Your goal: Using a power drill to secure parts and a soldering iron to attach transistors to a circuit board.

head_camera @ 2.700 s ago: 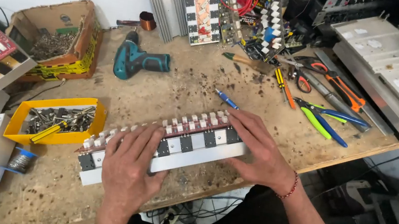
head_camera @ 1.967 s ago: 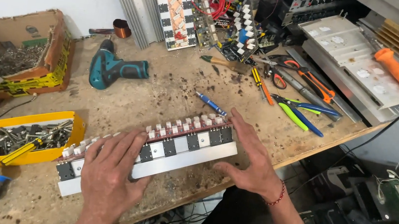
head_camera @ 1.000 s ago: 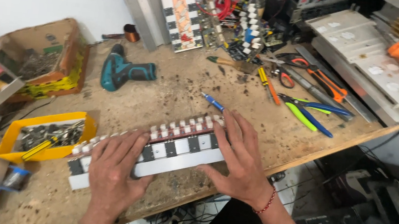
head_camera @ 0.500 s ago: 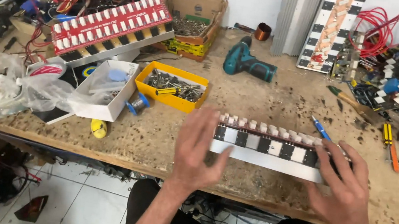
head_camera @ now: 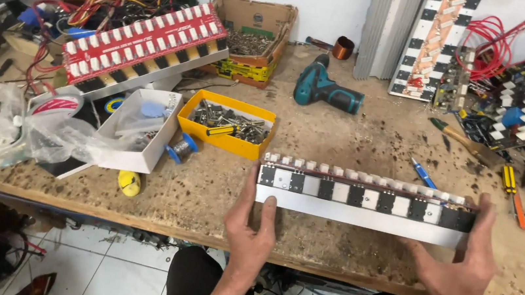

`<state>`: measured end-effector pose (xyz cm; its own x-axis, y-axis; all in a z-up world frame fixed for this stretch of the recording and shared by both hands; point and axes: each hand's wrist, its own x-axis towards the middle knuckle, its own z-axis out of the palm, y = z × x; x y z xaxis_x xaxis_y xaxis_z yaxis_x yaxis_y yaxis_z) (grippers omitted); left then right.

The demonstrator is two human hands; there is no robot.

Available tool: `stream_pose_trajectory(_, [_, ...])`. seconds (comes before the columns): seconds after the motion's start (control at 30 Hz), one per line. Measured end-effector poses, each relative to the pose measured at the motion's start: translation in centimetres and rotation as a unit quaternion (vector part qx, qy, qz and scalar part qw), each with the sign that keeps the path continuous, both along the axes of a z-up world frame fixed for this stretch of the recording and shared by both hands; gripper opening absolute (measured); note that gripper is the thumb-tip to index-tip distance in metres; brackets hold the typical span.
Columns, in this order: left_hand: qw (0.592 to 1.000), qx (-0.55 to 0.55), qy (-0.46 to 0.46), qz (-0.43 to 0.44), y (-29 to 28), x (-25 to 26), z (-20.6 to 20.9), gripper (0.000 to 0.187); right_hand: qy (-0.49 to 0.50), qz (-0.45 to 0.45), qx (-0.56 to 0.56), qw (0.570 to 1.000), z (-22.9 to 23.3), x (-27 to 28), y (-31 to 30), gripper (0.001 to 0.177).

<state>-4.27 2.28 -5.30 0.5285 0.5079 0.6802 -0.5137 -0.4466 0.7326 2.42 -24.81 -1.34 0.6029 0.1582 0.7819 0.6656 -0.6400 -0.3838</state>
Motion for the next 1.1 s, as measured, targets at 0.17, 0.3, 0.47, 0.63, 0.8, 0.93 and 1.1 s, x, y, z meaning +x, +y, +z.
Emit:
stream_pose_trajectory(0.17, [0.997,0.014,0.061,-0.051,0.7,-0.3,0.5,0.061,-0.025,-0.014,-0.007,1.000,-0.9,0.6,-0.7,0.104])
stream_pose_trajectory(0.3, [0.996,0.021,0.072,-0.041,1.1,-0.7,0.6,0.060,-0.055,-0.006,-0.031,0.998,-2.1,1.2,-1.5,0.108])
stream_pose_trajectory(0.47, [0.996,0.027,0.081,-0.036,1.2,-0.9,0.4,0.061,-0.049,0.007,-0.010,0.999,-2.2,1.0,-1.4,0.111])
stream_pose_trajectory(0.63, [0.997,0.052,0.055,0.003,0.7,-0.5,1.6,0.067,-0.048,0.002,-0.021,0.999,-2.1,0.9,-1.5,0.115])
stream_pose_trajectory(0.8, [0.996,0.078,0.048,0.001,-0.5,0.9,3.2,0.096,-0.055,0.018,-0.027,0.998,-1.9,1.3,-1.6,0.105])
stream_pose_trajectory(0.93, [0.996,0.069,0.040,0.038,-0.8,1.6,2.4,0.093,-0.035,0.022,-0.018,0.999,-1.4,1.3,-1.6,0.111])
stream_pose_trajectory(1.1, [0.993,-0.055,0.099,0.020,-1.8,1.2,3.5,0.097,-0.026,0.031,-0.032,0.999,-1.1,1.9,-1.7,0.109])
